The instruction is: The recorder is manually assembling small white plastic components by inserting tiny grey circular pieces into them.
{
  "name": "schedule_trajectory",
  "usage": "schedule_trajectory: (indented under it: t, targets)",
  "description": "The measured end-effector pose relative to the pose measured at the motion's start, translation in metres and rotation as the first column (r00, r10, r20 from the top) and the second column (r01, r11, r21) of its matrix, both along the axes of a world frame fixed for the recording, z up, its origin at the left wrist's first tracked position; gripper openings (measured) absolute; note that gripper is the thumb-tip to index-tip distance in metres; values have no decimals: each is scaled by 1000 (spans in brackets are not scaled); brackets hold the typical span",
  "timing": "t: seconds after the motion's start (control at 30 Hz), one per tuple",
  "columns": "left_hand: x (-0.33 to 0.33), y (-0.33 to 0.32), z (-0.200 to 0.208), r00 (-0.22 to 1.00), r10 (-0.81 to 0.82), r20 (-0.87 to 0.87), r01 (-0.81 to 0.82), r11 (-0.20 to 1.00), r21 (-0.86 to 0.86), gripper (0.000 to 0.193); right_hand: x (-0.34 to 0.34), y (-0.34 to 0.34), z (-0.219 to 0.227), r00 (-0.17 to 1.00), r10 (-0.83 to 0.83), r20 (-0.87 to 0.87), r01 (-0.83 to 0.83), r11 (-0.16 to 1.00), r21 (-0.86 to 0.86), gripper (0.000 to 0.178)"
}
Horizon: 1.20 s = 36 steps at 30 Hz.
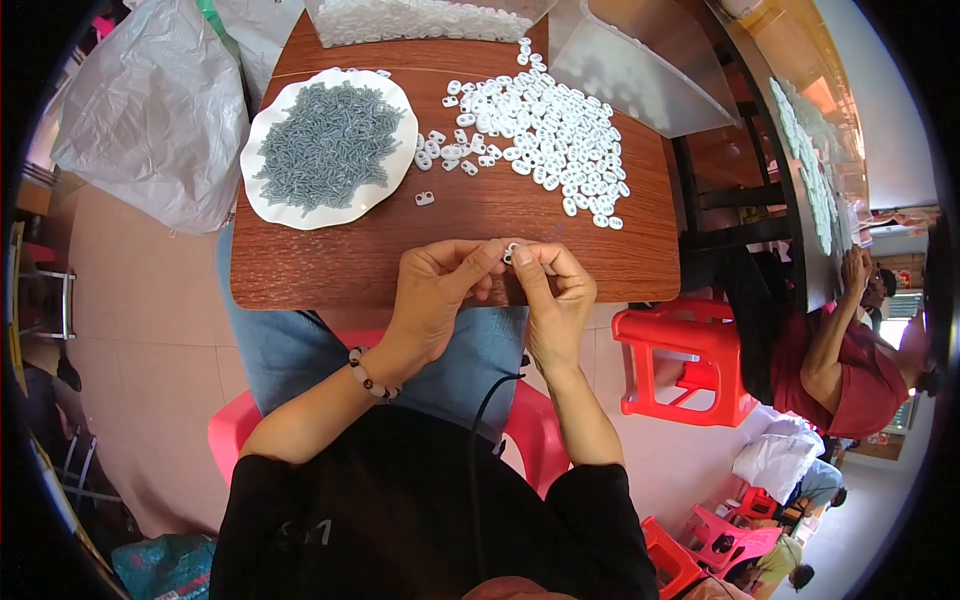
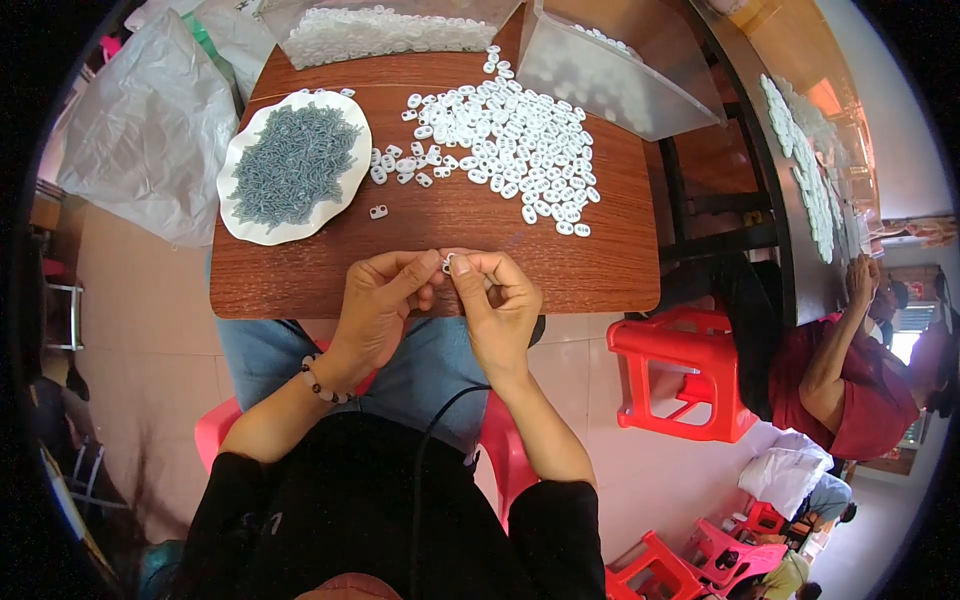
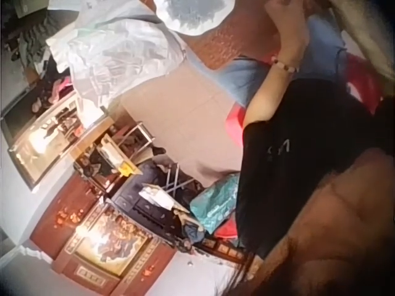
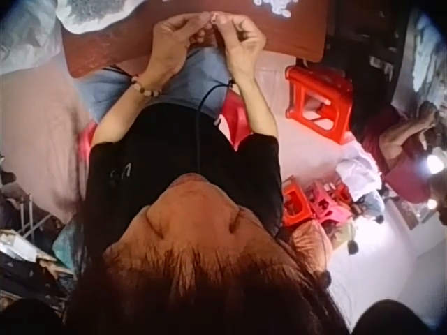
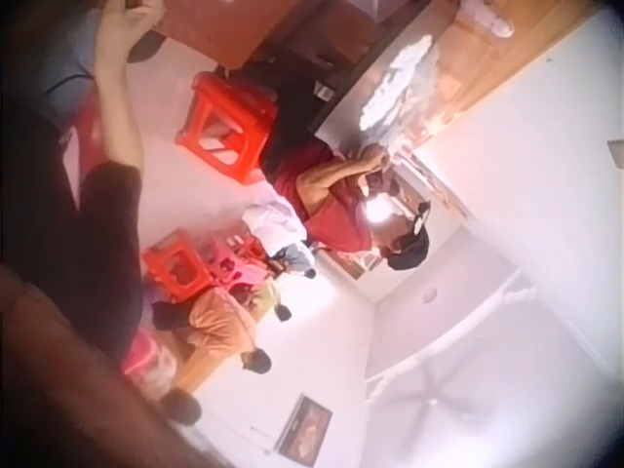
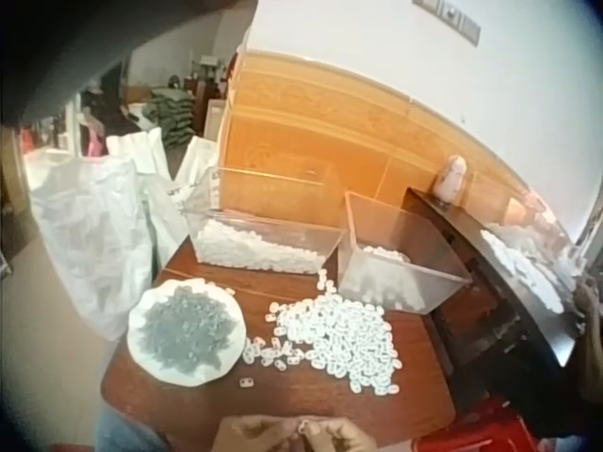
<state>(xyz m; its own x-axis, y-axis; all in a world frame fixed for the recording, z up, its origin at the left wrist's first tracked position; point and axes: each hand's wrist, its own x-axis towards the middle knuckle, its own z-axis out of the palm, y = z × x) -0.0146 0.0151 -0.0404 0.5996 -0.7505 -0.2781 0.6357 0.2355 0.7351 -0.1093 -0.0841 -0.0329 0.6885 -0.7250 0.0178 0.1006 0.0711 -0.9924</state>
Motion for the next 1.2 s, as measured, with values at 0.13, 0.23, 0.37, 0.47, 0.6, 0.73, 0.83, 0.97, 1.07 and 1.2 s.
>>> schedule_trajectory:
  t: [0.13,0.23,0.37,0.47,0.6,0.73,0.83,0.97,1.07,1.2]
  targets:
    - [2,2,3,996,54,-73,-54,999,-5,17,2,0,5,1000,20,19,-21,1000,9,11]
    - [4,12,7,997,68,-22,-67,998,12,15,3,-7,4,1000,-17,-9,17,999,-34,10]
    - [15,25,18,954,29,298,-61,993,99,15,5,-14,4,1000,0,12,0,1000,0,11]
    - [24,30,28,917,38,397,-92,989,118,15,6,-16,4,1000,0,16,-1,999,46,10]
    - [36,39,26,881,56,470,-125,985,117,15,7,-18,5,1000,26,12,-27,995,93,10]
    - [44,40,24,846,127,517,-197,977,81,15,7,-18,6,999,32,-7,-31,992,126,12]
    - [48,39,21,800,185,571,-258,965,49,16,6,-21,7,997,66,-46,-59,988,140,17]
    - [52,39,20,745,226,627,-311,950,27,14,6,-20,9,992,98,-73,-88,986,138,19]
    - [54,40,16,752,242,613,-317,948,14,14,6,-20,8,988,96,-119,-85,992,97,21]
    - [53,39,11,748,228,623,-311,950,26,13,4,-24,8,981,122,-153,-114,992,58,21]
